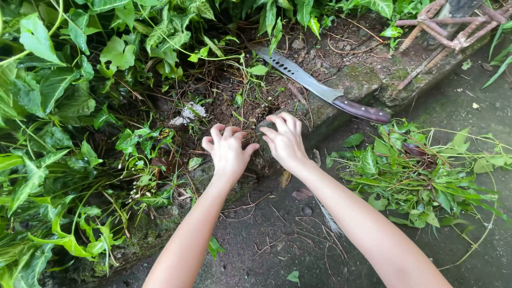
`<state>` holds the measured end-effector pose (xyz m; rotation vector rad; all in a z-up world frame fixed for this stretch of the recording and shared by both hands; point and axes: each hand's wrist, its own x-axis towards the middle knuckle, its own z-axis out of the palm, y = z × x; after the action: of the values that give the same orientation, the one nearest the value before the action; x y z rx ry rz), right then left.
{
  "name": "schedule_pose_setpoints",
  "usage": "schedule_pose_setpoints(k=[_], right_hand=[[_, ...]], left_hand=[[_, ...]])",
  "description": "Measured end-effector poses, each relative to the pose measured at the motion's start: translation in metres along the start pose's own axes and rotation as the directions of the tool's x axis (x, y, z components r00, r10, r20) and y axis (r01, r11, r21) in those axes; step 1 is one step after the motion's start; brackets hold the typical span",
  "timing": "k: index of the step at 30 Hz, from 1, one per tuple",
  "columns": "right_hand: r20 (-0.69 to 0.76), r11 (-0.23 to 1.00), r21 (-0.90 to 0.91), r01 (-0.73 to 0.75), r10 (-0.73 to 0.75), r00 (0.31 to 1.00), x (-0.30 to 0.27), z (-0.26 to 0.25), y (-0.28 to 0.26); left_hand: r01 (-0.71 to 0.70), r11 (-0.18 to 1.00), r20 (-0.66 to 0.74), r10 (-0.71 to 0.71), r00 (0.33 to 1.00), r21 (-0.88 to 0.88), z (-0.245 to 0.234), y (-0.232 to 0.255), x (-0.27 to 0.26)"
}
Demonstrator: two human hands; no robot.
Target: Cut and harvest wild green vegetables or vines from an outdoor patch using a knife.
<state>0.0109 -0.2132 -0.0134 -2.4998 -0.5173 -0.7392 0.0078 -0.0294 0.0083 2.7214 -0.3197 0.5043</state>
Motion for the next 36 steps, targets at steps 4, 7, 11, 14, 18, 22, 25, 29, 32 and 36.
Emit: schedule_pose_setpoints(k=[4,7,11,14,18,22,25,29,32,36], right_hand=[[0.05,0.999,-0.044,-0.012,0.014,0.999,0.021,0.005,-0.009],[0.114,0.997,-0.071,-0.004,0.012,0.993,0.035,0.01,-0.009],[0.11,1.0,-0.023,0.018,-0.015,0.994,0.05,0.019,-0.007],[0.157,1.0,-0.028,0.004,0.001,0.988,0.055,0.014,-0.014],[0.3,0.979,-0.202,0.027,0.036,0.953,0.055,0.008,-0.024],[0.34,0.952,-0.295,0.079,0.028,0.94,0.055,0.009,-0.025],[0.368,0.947,-0.309,0.087,0.035,0.929,0.054,0.016,-0.022],[0.345,0.948,-0.302,0.097,0.014,0.938,0.05,0.025,-0.017],[0.313,0.963,-0.255,0.086,-0.001,0.95,0.053,0.02,-0.022],[0.303,0.989,-0.139,-0.047,0.088,0.949,0.057,0.008,-0.026]], left_hand=[[0.019,0.999,0.001,-0.019,1.0,-0.037,0.018,-0.005,0.009],[0.039,0.997,0.012,-0.038,0.999,-0.07,0.022,-0.007,0.015],[0.061,0.995,0.054,-0.057,0.997,-0.078,0.02,-0.011,0.021],[0.083,0.994,0.087,-0.077,0.993,-0.065,0.023,-0.016,0.022],[0.091,0.995,0.072,-0.087,0.994,-0.052,0.033,-0.026,0.024],[0.119,0.99,0.015,-0.118,0.993,-0.079,0.024,-0.034,0.026],[0.141,0.985,-0.013,-0.143,0.99,-0.098,0.018,-0.039,0.026],[0.096,0.987,0.027,-0.093,0.995,-0.131,0.008,-0.041,0.023],[0.053,0.986,0.103,-0.037,0.994,-0.159,0.0,-0.041,0.02],[0.057,0.989,0.212,-0.027,0.977,-0.136,0.001,-0.042,0.018]])
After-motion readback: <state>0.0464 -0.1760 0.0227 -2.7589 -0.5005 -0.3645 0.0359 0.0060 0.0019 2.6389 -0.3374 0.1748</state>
